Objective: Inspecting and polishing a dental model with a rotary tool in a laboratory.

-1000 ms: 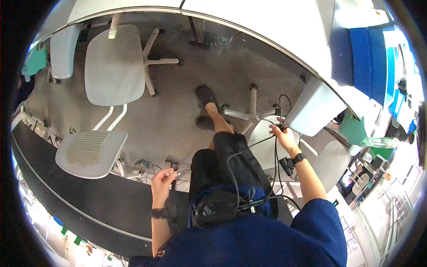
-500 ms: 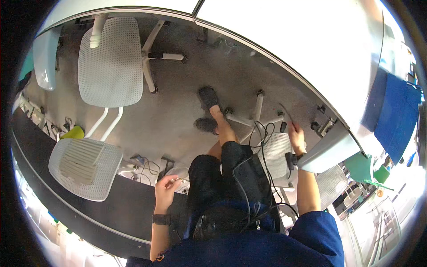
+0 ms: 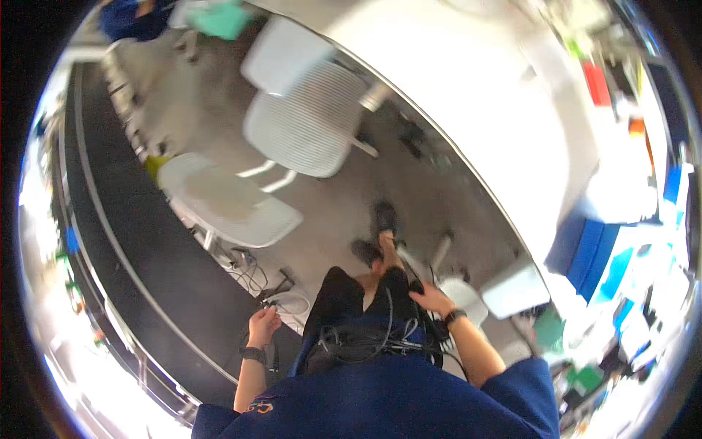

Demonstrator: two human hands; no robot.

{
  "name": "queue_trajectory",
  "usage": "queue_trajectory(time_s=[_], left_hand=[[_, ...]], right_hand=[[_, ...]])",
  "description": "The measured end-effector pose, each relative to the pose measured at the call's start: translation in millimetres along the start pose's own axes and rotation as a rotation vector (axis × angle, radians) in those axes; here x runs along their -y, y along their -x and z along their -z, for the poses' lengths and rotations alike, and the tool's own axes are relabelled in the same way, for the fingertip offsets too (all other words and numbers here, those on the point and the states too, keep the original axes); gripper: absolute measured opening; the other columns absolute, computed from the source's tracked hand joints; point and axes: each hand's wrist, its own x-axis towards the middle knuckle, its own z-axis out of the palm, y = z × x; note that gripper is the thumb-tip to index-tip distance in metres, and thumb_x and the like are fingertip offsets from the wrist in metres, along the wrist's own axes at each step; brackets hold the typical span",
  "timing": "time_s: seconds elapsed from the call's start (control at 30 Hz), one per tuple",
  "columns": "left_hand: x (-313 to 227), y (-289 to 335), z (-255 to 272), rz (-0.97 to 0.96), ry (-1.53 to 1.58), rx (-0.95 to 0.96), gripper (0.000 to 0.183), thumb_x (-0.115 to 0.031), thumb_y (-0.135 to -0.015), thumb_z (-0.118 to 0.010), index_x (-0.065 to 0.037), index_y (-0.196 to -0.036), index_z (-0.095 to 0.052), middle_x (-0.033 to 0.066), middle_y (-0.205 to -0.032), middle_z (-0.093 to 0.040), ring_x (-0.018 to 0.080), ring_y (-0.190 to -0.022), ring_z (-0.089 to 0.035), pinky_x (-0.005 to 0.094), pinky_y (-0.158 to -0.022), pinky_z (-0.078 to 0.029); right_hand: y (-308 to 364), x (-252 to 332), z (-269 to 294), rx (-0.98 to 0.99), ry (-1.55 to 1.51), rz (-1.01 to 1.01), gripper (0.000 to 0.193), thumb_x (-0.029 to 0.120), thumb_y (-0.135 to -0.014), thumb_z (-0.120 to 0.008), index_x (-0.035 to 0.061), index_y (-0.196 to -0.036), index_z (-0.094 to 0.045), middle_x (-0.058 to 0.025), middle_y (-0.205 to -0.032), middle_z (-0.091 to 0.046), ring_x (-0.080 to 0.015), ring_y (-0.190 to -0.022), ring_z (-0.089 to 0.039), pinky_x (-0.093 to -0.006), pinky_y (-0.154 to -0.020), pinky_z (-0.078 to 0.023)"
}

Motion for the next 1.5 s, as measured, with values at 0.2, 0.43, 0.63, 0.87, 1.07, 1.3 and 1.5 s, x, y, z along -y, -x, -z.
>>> queue_trajectory(time_s=[0.2,0.43,0.63,0.87,1.07,1.3,1.5], left_hand=[[20.0,41.5,60.9,-0.171,0.467,-0.167,0.022,-0.024,-0.090,-0.067,-0.002,-0.095,-0.063,0.0032,-0.081,-0.063,0.0136,-0.073,-0.062,0.0272,-0.068,-0.052],[-14.5,3.4,122.3,-0.496,0.746,-0.145,0.022,-0.017,-0.092,-0.064,0.002,-0.103,-0.063,0.0056,-0.089,-0.065,0.0129,-0.079,-0.063,0.0252,-0.072,-0.052],[-103.5,-65.3,221.8,-0.457,0.739,-0.170,0.027,-0.014,-0.092,-0.063,0.006,-0.109,-0.060,0.0100,-0.097,-0.067,0.0141,-0.083,-0.065,0.0257,-0.076,-0.053],[-225.8,-149.6,349.5,-0.484,0.517,0.013,0.033,-0.023,-0.089,-0.068,0.002,-0.109,-0.061,0.0070,-0.093,-0.066,0.0140,-0.078,-0.063,0.0254,-0.069,-0.049],[-340.4,-230.1,412.6,-0.490,0.674,0.058,0.025,-0.025,-0.089,-0.068,-0.001,-0.099,-0.064,0.0024,-0.083,-0.064,0.0108,-0.071,-0.060,0.0246,-0.064,-0.048],[-453.3,-383.0,464.5,-0.277,1.140,0.170,0.017,-0.021,-0.090,-0.066,-0.005,-0.086,-0.064,0.0023,-0.075,-0.063,0.0118,-0.065,-0.059,0.0245,-0.060,-0.048],[-555.5,-599.0,543.7,-0.241,1.431,0.064,0.019,-0.026,-0.087,-0.070,-0.011,-0.079,-0.061,-0.0005,-0.069,-0.057,0.0115,-0.063,-0.055,0.0235,-0.059,-0.046]], right_hand=[[19.8,56.9,36.3,0.078,0.177,-0.182,0.056,0.047,-0.086,-0.059,-0.0009,-0.116,-0.058,-0.0212,-0.092,-0.067,-0.0290,-0.078,-0.068,-0.0403,-0.063,-0.053],[-23.1,127.1,7.5,-0.006,0.018,-0.302,0.048,0.036,-0.085,-0.063,-0.0070,-0.106,-0.060,-0.0170,-0.082,-0.065,-0.0264,-0.062,-0.063,-0.0390,-0.058,-0.051],[-75.6,209.6,-39.5,0.353,0.047,-0.344,0.037,0.029,-0.083,-0.065,-0.0001,-0.106,-0.063,-0.0168,-0.088,-0.067,-0.0254,-0.068,-0.064,-0.0385,-0.063,-0.051],[-125.1,336.2,-132.4,-0.082,1.019,0.280,0.021,0.008,-0.085,-0.056,0.0117,-0.105,-0.064,-0.0101,-0.090,-0.066,-0.0324,-0.080,-0.063,-0.0441,-0.065,-0.049],[-139.5,485.3,-194.6,-0.277,0.068,-0.018,0.017,0.017,-0.089,-0.055,0.0030,-0.090,-0.064,-0.0084,-0.065,-0.056,-0.0224,-0.064,-0.058,-0.0405,-0.060,-0.044],[-205.5,585.2,-225.9,-0.132,0.535,0.199,0.027,0.015,-0.094,-0.045,-0.0024,-0.100,-0.064,-0.0172,-0.077,-0.061,-0.0289,-0.069,-0.057,-0.0443,-0.063,-0.045],[-281.8,690.2,-210.2,0.068,0.860,0.234,0.031,0.024,-0.086,-0.049,-0.0034,-0.089,-0.063,-0.0222,-0.095,-0.063,-0.0302,-0.078,-0.058,-0.0405,-0.068,-0.044]])
